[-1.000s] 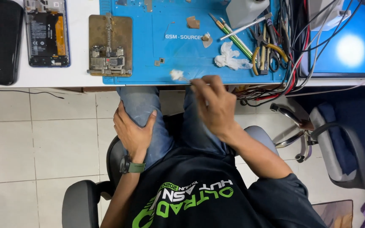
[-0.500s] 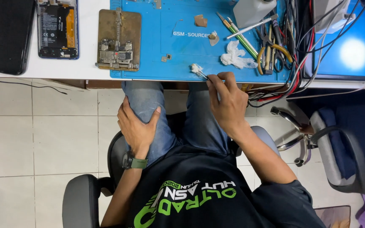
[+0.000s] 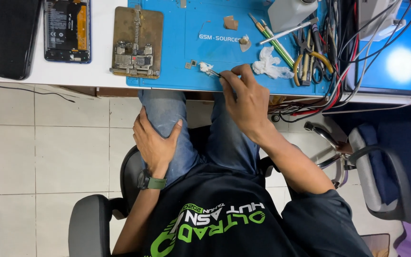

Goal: Soldering a small electronic component on a circuit board and cleaning the area with a cotton swab.

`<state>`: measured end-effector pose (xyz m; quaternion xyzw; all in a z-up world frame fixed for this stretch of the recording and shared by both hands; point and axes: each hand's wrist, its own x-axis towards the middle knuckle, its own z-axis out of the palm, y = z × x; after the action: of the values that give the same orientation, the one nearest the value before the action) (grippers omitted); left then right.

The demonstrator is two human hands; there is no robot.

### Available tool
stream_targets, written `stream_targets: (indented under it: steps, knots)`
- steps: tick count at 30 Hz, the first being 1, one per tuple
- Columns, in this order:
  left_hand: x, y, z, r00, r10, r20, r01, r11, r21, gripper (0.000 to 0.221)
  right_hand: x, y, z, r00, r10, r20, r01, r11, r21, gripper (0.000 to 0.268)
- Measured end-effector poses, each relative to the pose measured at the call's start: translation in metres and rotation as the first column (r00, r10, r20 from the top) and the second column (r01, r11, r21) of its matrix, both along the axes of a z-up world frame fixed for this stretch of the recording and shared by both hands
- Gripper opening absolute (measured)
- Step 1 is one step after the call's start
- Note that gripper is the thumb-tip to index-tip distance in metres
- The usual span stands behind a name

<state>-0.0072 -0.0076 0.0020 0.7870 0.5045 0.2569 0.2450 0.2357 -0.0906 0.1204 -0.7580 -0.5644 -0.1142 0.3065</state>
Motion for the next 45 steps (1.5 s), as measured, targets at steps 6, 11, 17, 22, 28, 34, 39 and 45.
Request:
stream_targets:
  steps: [6, 11, 17, 22, 28, 34, 39, 45]
  knots:
    - [0.001, 0.000, 0.004, 1.000, -0.006, 0.008, 0.006, 1.000, -0.012, 0.107, -0.023, -0.003, -0.005, 0.995, 0.038, -0.094, -0.038, 0.999, 0.002, 0.005]
    - [-0.010, 0.004, 0.002, 0.999, 0.032, 0.005, -0.031, 0.999, -0.036, 0.108, -0.028, -0.018, -0.010, 0.999, -0.052, 0.009, 0.052, 0.999, 0.012, 0.009]
    - [-0.051, 0.013, 0.005, 0.978, 0.195, 0.073, -0.187, 0.976, -0.109, 0.103, 0.019, -0.051, 0.003, 0.986, -0.105, -0.128, 0.120, 0.985, 0.122, 0.010]
    - [-0.091, 0.023, 0.002, 0.950, 0.305, 0.067, -0.291, 0.943, -0.160, 0.099, 0.017, -0.045, 0.001, 0.982, -0.095, -0.163, 0.114, 0.987, 0.113, 0.010]
    - [-0.130, 0.028, -0.018, 0.910, 0.410, 0.063, -0.387, 0.893, -0.228, 0.095, 0.034, -0.034, -0.003, 0.988, -0.107, -0.114, 0.120, 0.987, 0.111, 0.011]
    - [-0.148, 0.028, -0.020, 0.882, 0.467, 0.070, -0.438, 0.864, -0.247, 0.091, 0.026, -0.038, -0.008, 0.988, -0.148, -0.042, 0.149, 0.989, 0.013, 0.008]
    - [-0.145, 0.028, -0.016, 0.881, 0.465, 0.081, -0.434, 0.866, -0.249, 0.088, 0.013, -0.027, -0.005, 0.990, -0.142, 0.028, 0.142, 0.990, -0.012, 0.007]
    - [-0.138, 0.029, -0.015, 0.882, 0.464, 0.080, -0.434, 0.868, -0.241, 0.088, 0.026, -0.028, 0.008, 0.991, -0.127, 0.047, 0.124, 0.990, 0.075, 0.010]
